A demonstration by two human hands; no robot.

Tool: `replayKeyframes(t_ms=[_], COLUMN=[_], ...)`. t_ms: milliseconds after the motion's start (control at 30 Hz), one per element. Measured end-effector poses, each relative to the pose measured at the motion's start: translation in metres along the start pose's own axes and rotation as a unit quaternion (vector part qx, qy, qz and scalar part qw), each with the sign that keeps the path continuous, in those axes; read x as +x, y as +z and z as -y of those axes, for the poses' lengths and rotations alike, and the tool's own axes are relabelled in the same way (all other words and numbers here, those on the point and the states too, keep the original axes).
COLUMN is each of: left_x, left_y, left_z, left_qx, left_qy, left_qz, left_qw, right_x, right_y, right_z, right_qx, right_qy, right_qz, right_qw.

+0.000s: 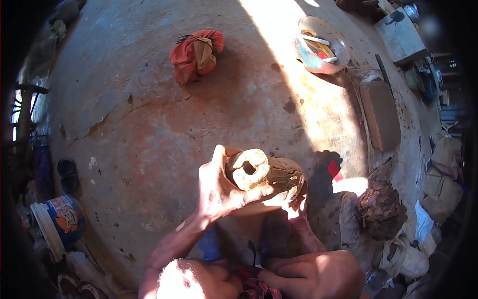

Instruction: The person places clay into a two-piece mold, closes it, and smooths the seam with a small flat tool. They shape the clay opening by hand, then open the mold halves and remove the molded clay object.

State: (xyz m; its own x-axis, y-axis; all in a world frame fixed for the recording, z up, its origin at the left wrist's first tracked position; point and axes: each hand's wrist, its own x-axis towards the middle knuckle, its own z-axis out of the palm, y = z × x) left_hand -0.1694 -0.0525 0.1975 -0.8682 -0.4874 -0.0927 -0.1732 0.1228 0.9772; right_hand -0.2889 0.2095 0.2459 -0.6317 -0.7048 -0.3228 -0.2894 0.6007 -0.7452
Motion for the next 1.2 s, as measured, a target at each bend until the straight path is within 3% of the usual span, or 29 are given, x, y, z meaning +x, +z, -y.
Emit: replayKeyframes(t_ms=[133,200,267,333,467,600,800,967,1100,1200], left_x=[0.008,0.017,0.023,0.027,0.024,0.02,0.02,0.02,0.019,0.018], left_y=[-0.008,-0.014,-0.016,-0.019,-0.012,-0.007,-0.003,-0.013,-0.014,-0.015], left_z=[0.01,0.01,0.009,0.006,0.029,0.023,0.023,0.015,0.018,0.026], left_qx=[-0.006,0.072,0.082,0.121,0.062,0.12,0.087,0.211,0.239,0.216], left_qy=[0.084,0.181,0.197,0.235,0.275,0.28,0.25,0.217,0.223,0.24], left_qz=[0.022,0.028,0.023,0.025,-0.024,0.025,0.044,0.064,0.063,0.067], left_qw=[0.996,0.981,0.977,0.964,0.959,0.952,0.963,0.951,0.943,0.944], right_x=[0.016,0.022,0.023,0.02,0.005,-0.009,-0.015,0.023,0.08,0.116], right_y=[-0.012,-0.013,-0.014,-0.017,-0.026,-0.03,-0.036,-0.021,-0.002,0.015], right_z=[0.037,0.052,0.067,0.085,0.127,0.164,0.151,0.075,0.035,0.019], right_qx=[-0.012,-0.02,-0.028,-0.038,-0.07,-0.095,-0.047,0.001,0.015,0.031], right_qy=[-0.066,-0.083,-0.086,-0.063,0.035,0.142,0.178,-0.1,-0.292,-0.377], right_qz=[0.035,0.063,0.096,0.14,0.252,0.336,0.296,0.141,0.053,0.04], right_qw=[0.997,0.994,0.991,0.987,0.965,0.926,0.937,0.985,0.955,0.925])
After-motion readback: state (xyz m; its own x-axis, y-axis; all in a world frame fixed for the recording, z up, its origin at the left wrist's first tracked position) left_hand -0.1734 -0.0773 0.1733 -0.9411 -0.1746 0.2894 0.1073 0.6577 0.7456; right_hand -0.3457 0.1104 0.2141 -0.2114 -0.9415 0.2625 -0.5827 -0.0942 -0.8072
